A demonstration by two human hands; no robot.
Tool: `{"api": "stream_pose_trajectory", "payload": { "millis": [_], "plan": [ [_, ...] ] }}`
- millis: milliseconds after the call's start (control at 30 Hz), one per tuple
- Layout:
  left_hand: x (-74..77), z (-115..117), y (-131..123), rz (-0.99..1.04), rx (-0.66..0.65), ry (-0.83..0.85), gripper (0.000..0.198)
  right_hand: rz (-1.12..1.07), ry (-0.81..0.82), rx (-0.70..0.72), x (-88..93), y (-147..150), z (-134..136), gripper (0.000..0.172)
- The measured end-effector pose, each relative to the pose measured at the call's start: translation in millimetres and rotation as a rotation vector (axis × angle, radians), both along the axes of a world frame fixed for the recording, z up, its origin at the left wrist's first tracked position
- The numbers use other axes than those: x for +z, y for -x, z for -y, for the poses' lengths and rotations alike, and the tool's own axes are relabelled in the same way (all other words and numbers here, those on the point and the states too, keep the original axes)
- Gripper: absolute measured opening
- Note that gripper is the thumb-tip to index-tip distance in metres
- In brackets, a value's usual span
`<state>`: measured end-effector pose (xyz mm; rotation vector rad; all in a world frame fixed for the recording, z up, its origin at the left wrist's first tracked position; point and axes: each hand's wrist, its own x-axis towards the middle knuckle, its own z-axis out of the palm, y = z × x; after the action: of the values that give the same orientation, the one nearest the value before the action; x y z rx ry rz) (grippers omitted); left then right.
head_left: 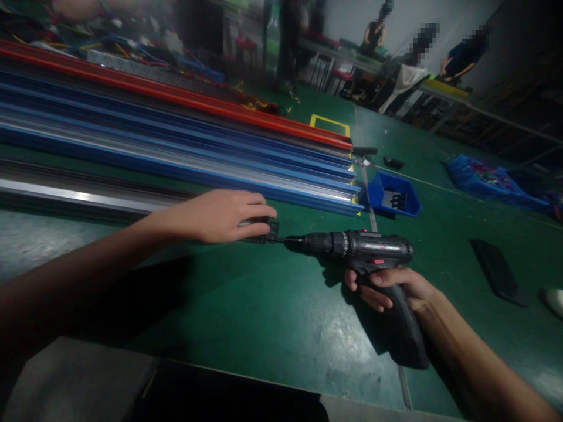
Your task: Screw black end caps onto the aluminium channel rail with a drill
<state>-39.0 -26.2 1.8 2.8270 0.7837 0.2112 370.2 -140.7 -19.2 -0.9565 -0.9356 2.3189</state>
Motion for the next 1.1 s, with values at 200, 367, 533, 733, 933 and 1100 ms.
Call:
{"api": "stream_pose_trajectory", "payload": {
  "millis": [200,367,533,733,933,1100],
  "plan": [
    [-0.8,-0.2,0.5,-0.007,0.017,0.002,0.044,0.104,-0.038,-0.003,8.4,4.1,3.7,0.029],
    [-0.4,0.0,0.1,-0.011,0.018,0.000,0.044,0.158,-0.066,0.016,10.7,7.5,4.7,0.026],
    [-0.5,-0.3,0.1,-0.014,0.009,-0.014,0.046,0.174,-0.120,0.030,11.0,11.0,5.7,0.029],
    [-2.0,-2.1,1.3,-0.023,0.008,-0.005,0.046,0.197,-0.143,0.033,8.9,11.0,6.6,0.031],
    [-3.0,-2.5,1.1,-0.015,0.001,-0.004,0.045,0.156,-0.150,0.027,4.8,9.3,7.0,0.028],
    [-1.4,-1.4,0.6,-0.019,0.007,0.006,0.045,0.123,-0.128,0.021,3.4,9.4,6.9,0.026]
  ]
}}
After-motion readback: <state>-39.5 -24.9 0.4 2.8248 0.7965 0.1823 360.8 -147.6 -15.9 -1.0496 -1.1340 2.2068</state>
